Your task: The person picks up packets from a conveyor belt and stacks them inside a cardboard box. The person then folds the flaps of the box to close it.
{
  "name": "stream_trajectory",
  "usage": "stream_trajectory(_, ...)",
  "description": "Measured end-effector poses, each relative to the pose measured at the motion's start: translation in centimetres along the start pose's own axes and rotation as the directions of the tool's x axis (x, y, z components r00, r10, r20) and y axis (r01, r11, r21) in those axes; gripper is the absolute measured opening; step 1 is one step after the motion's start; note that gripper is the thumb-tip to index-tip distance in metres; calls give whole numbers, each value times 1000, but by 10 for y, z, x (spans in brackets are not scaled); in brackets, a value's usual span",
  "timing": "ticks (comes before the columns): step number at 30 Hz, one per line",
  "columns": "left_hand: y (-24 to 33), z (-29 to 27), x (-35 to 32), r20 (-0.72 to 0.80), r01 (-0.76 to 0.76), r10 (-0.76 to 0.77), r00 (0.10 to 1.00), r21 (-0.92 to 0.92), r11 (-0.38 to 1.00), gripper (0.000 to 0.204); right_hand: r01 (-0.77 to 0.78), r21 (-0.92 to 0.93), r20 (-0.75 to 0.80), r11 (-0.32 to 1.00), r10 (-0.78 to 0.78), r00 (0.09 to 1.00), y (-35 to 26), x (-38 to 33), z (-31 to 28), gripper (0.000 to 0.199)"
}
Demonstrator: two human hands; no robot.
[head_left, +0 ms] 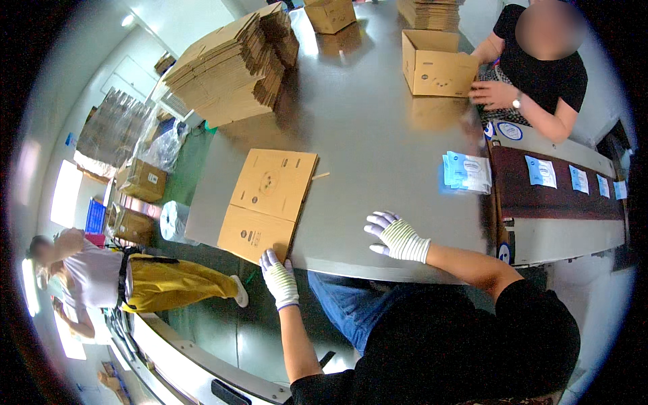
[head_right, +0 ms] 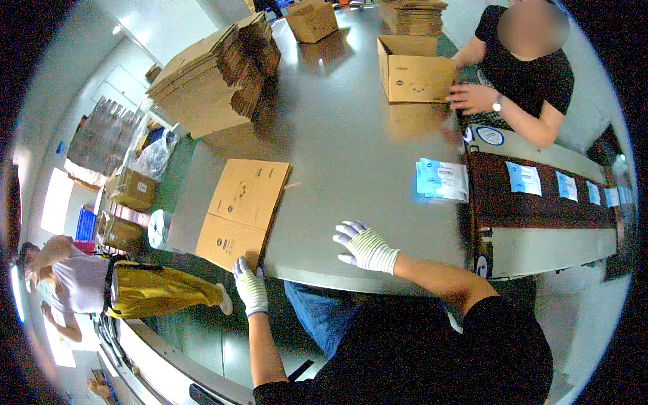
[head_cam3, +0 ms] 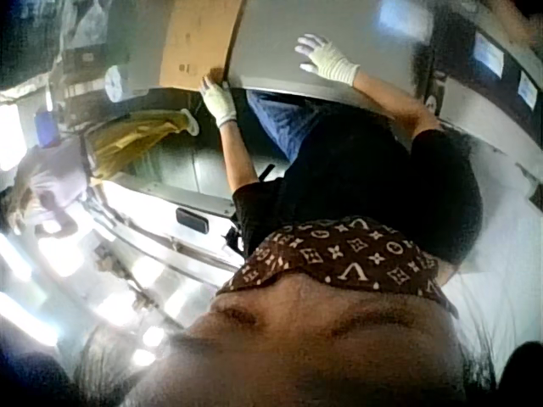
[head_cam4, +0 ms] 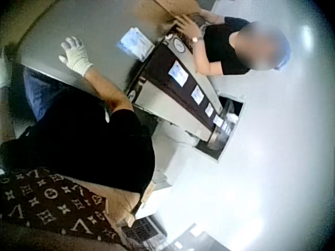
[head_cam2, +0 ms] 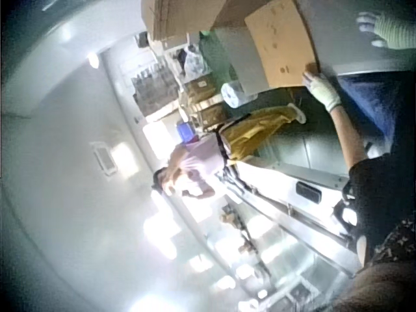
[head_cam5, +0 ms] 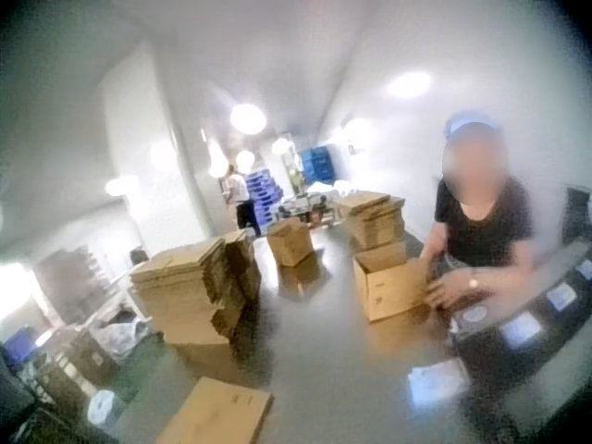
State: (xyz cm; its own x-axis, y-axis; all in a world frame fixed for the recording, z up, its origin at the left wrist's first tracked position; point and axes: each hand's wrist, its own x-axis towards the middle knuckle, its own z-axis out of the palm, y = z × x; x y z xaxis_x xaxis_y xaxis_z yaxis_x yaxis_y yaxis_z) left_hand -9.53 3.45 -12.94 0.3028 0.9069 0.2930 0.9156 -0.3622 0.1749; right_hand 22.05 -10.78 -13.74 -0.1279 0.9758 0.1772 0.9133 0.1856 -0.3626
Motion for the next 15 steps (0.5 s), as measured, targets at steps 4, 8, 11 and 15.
stream_trajectory(4,-6,-25,-9,-86,-86,83,993,-28,996,47,-54,15,-9,998,54,998,-2,-4,6,53)
stream_trajectory(8,3,-66,0,-208,-79,40,977,-181,980,28,-42,12,-40,999,42,998,-1,-4,7,53)
stream_trajectory(11,-5,-76,7,-168,-26,-10,986,-210,977,28,-19,19,-67,1000,21,998,1,-6,6,51)
stream_trajectory(15,-8,-82,9,-157,1,-59,986,-345,938,28,-31,25,-63,999,33,997,-4,-6,3,49)
